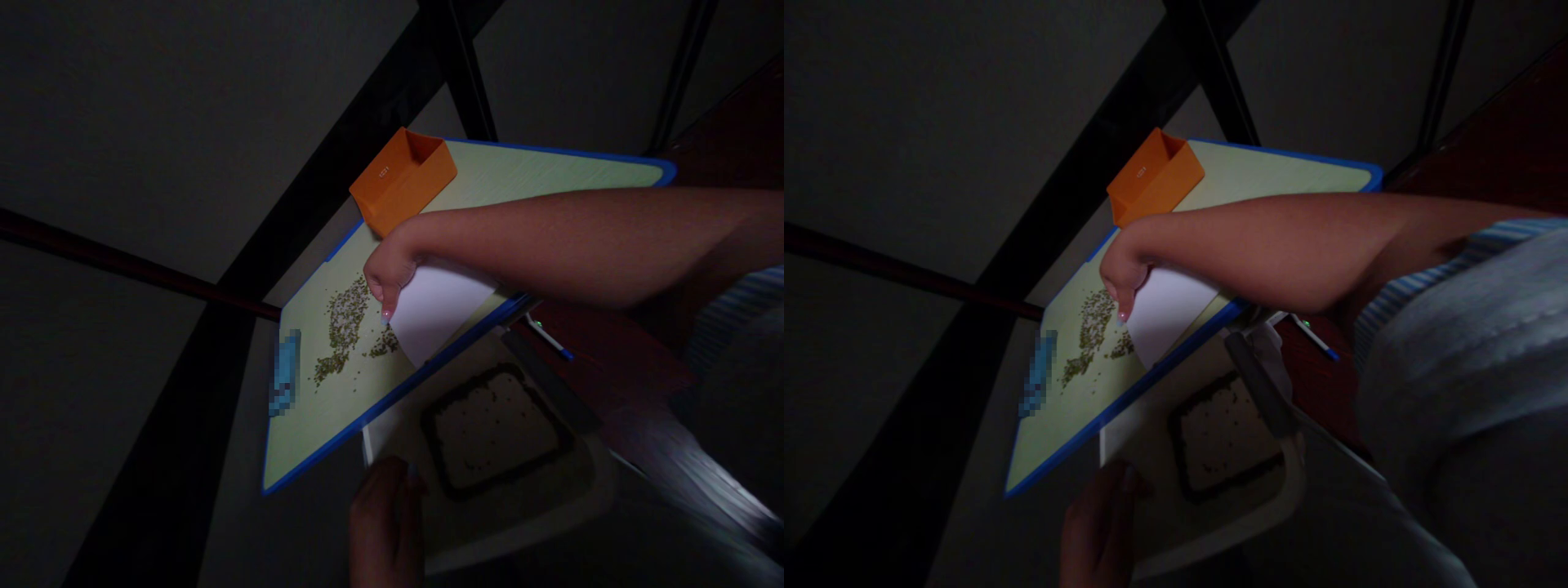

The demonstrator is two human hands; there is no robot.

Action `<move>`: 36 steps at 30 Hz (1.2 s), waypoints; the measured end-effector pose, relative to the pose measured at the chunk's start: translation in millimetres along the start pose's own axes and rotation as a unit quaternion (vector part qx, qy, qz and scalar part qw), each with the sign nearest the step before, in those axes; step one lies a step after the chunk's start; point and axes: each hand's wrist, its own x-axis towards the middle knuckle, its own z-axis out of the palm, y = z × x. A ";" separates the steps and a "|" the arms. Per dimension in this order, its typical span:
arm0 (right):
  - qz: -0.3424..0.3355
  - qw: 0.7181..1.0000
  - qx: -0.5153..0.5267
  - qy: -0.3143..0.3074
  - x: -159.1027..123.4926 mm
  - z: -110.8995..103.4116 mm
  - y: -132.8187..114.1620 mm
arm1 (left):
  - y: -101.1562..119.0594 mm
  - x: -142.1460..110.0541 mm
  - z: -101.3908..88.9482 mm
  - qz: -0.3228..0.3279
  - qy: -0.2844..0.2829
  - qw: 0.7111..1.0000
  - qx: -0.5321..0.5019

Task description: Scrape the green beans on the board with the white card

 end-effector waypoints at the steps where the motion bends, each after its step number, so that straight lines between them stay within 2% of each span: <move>1: 0.004 1.000 0.010 0.003 0.2 0.5 -0.4 | -0.1 0.0 -0.3 0.000 -0.002 1.000 0.001; 6: 0.061 0.995 0.075 0.031 -1.3 0.5 -1.4 | -3.0 -0.7 -1.2 0.002 -0.004 1.000 0.004; 13: 0.018 0.999 0.030 -0.008 -0.6 -2.3 2.7 | -4.4 -1.6 -0.6 0.005 -0.014 1.000 0.005; 18: 0.040 0.992 0.116 -0.022 1.6 -0.6 5.4 | -5.6 -2.3 -0.3 0.006 -0.017 1.000 0.011; 21: 0.052 0.990 0.134 -0.005 0.6 -0.3 5.0 | -8.1 -3.2 0.8 0.009 -0.015 1.000 0.016; 25: 0.067 0.991 0.106 0.043 -5.5 -9.3 9.2 | -8.6 -3.7 2.5 0.021 0.006 0.999 0.023; 28: 0.064 0.995 0.034 0.074 -11.3 -21.3 17.4 | -5.6 -3.6 3.0 0.036 0.032 0.998 0.028; 31: 0.058 0.994 -0.021 0.089 -15.9 -30.7 24.4 | -2.6 -3.4 3.8 0.054 0.064 0.996 0.037; 36: 0.043 0.992 -0.049 0.110 -18.2 -33.8 28.0 | -4.8 -1.2 7.5 0.102 0.120 0.986 0.058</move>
